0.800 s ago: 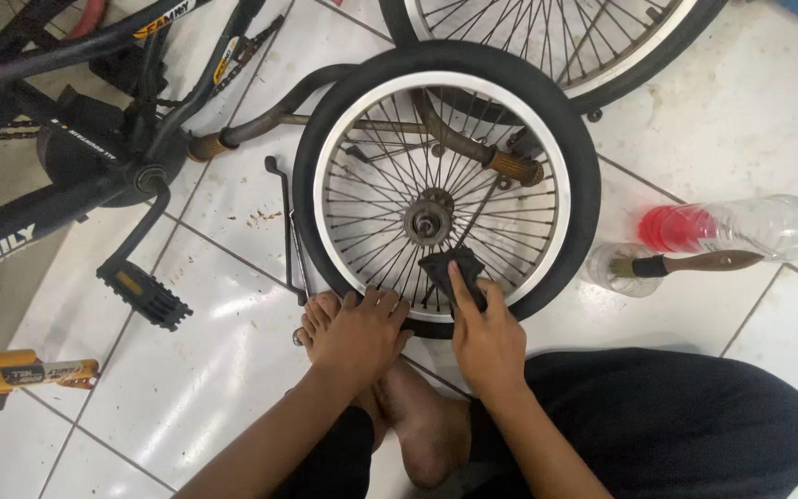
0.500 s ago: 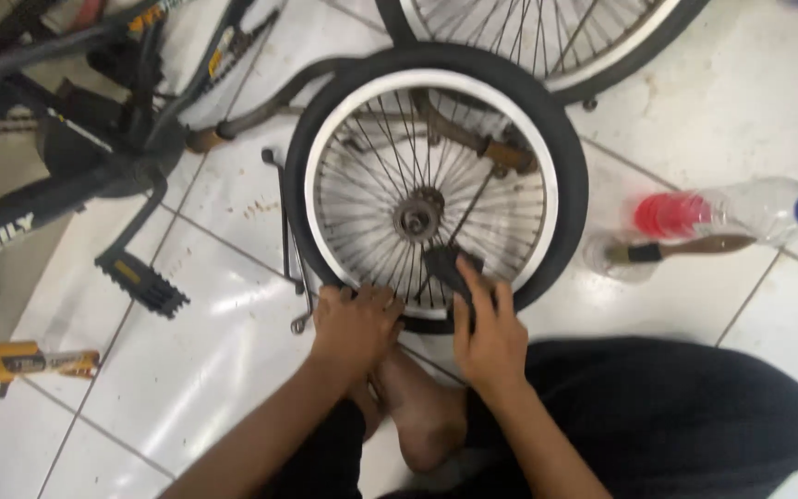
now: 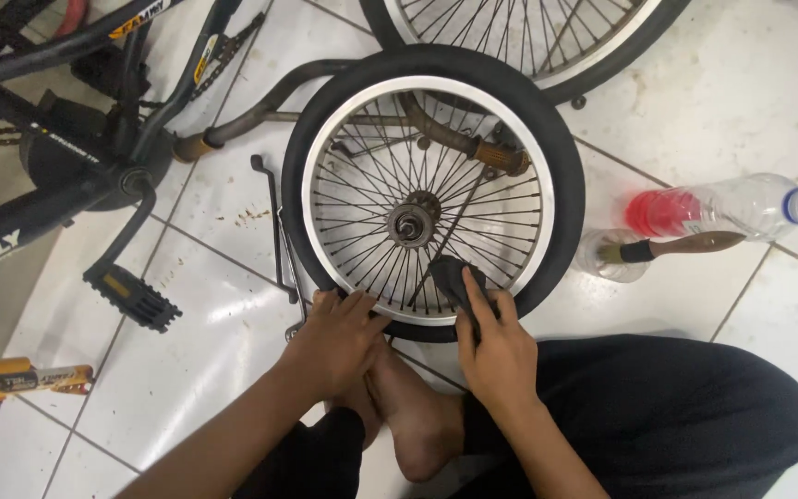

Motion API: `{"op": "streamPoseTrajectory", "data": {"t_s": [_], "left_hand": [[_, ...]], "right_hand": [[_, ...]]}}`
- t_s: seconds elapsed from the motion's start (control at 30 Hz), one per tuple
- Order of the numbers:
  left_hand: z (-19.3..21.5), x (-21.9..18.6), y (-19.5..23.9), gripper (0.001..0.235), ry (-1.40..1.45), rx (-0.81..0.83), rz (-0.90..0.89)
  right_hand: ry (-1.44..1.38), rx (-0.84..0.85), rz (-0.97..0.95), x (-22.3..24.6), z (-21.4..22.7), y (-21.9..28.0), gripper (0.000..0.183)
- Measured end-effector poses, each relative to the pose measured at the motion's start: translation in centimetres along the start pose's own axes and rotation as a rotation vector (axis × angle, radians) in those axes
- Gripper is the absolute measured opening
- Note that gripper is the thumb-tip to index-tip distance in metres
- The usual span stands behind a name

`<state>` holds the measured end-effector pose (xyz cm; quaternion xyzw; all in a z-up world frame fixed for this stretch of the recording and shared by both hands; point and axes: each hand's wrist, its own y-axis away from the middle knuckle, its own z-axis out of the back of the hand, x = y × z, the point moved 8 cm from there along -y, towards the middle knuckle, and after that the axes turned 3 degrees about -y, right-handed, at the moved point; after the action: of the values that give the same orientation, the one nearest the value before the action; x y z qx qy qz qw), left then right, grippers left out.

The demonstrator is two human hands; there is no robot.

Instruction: The person cleans a bicycle wheel by scrubbing the rim and spokes with a brush. They then pour a pink liquid from a bottle into a small container and use the brush to apply the liquid to the wheel's components.

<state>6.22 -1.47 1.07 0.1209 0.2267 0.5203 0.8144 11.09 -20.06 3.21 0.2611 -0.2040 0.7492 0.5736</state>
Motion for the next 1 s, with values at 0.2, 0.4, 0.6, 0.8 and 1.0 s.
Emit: {"op": "streamPoseTrajectory", "data": {"t_s": [0.2, 0.4, 0.6, 0.8, 1.0], "left_hand": [[3.1, -0.7, 3.8, 0.067, -0.505, 0.313, -0.22], [8.0, 3.4, -2.8, 0.035, -0.376, 0.119, -0.027], [7.6, 5.2, -5.6, 0.061, -0.126, -0.187, 0.175], [6.1, 6.3, -6.7, 0.058, 0.203, -0.196, 0.204], [7.1, 5.3, -5.8, 0.052, 0.101, -0.331, 0.124]], "right_hand": [[0.04, -0.073, 0.103, 1.3, -1.4, -2.2, 0.057], [0.203, -0.02, 0.032, 1.0, -0.4, -0.8, 0.056], [0.039, -0.103, -0.027, 2.2, 2.8, -1.4, 0.052], [0.104, -0.11, 0.089, 4.5, 0.3, -3.8, 0.058], [0.173, -0.02, 0.019, 3.7, 0.5, -1.3, 0.053]]}}
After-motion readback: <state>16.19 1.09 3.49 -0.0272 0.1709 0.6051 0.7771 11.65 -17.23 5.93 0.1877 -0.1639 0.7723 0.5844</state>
